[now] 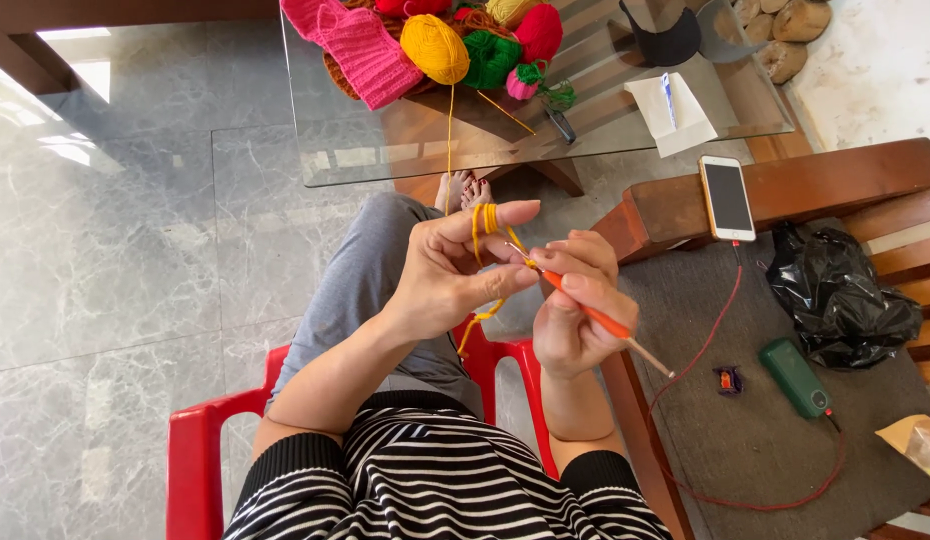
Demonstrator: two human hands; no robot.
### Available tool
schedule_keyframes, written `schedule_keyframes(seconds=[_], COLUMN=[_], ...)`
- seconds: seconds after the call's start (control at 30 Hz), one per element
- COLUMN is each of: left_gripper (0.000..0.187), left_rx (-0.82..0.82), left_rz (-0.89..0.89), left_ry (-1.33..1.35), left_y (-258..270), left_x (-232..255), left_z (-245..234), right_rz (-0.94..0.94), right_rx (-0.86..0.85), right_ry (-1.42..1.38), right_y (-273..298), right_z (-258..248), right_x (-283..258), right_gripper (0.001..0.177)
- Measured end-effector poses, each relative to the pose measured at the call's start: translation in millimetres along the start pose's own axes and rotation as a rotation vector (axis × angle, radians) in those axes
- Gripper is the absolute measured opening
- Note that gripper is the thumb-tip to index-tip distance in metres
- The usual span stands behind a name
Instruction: The person is using a crochet hook to knit or crochet with yellow yarn while sitting in a chair.
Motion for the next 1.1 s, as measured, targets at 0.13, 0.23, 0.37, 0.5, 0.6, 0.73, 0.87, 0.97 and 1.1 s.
schedule_keyframes(seconds=[0.13,0.23,0.37,0.5,0.6,0.73,0.87,0.97,1.1], left_gripper=[0.052,0.058,0.072,0.084,0.085,0.069,0.065,0.062,0.061], left_rx=[0.035,0.034,-0.008,-0.041,-0.06,-0.044,-0.068,-0.112,-0.148], left_rz=[0.121,0.16,0.058,-0.053,-0.053,-0.045,-0.12,-0.22,-0.294], left_ry=[-0.121,-0.115,0.049,0.169,0.164,0.22,0.325,0.408,0.518], left_y=[-0.4,1.8,0.9,-0.5,-2.6,-8.9,-6.0,-1.9,0.7], left_x=[12.4,19.2,10.1,0.9,-3.3,1.9,-7.7,-13.1,-30.2], left_z=[6.1,17.7,14.2,5.8,-0.9,-6.1,-7.0,0.1,-1.4], right_rz=[-0.228,-0.442,-0.446,-0.032,0.056,0.067,0.148,0.22,0.297], right_rx=[-0.07,0.004,0.014,0.021,0.006,-0.008,-0.015,-0.057,-0.026], right_ry=[0.289,0.325,0.206,-0.222,-0.288,-0.26,-0.301,-0.29,-0.381], right_y=[0.1,20.4,39.2,19.2,21.2,4.5,3.4,4.2,6.9], right_z=[5.7,-2.7,-14.6,-0.8,-2.8,6.3,2.9,-0.2,-7.5], right_x=[-17.1,-20.1,-1.1,7.8,5.9,-11.1,-13.3,-8.6,2.5], right_gripper=[0.017,0.016,0.024,0.014,0.015,0.014,0.015,0.017,0.016])
Point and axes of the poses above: each hand's wrist, its own y-axis away from the middle knuckle, its own z-axis out of the palm, x = y × z, the point moved 9 cm from there along -y, towards the middle knuckle, and after that the axes turned 12 degrees about x, right-handed, at the moved point
